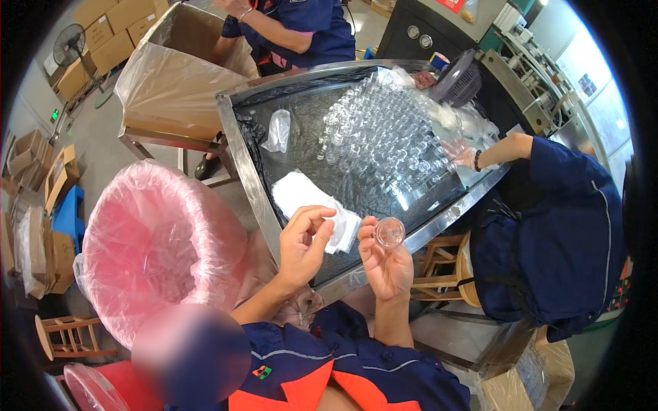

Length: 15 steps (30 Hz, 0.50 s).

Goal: The person packages clear plastic bottles by taking them from a table, inserting them one at a time into small plastic bags by hand, and setting the bagged bottles aside.

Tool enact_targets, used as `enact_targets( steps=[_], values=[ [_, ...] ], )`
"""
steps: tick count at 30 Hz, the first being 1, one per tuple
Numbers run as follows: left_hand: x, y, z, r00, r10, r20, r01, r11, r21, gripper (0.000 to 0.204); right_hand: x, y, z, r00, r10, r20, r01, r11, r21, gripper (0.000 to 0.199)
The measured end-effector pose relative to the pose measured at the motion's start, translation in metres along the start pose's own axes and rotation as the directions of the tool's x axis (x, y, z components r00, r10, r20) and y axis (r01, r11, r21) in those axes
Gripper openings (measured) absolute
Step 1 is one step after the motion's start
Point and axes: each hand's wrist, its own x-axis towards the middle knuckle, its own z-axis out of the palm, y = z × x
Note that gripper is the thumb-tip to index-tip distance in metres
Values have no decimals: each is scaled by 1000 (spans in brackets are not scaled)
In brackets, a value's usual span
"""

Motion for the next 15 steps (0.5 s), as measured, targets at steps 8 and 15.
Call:
enact_targets(
  steps=[8,15],
  values=[
    [1,2,0,998,42,-39,-43,999,-13,19,-1,-2,-3,990,-91,104,108,980,-170,23],
    [6,8,6,984,168,-53,-163,983,87,26,-2,1,-1,963,-235,130,266,902,-340,26]
  ],
)
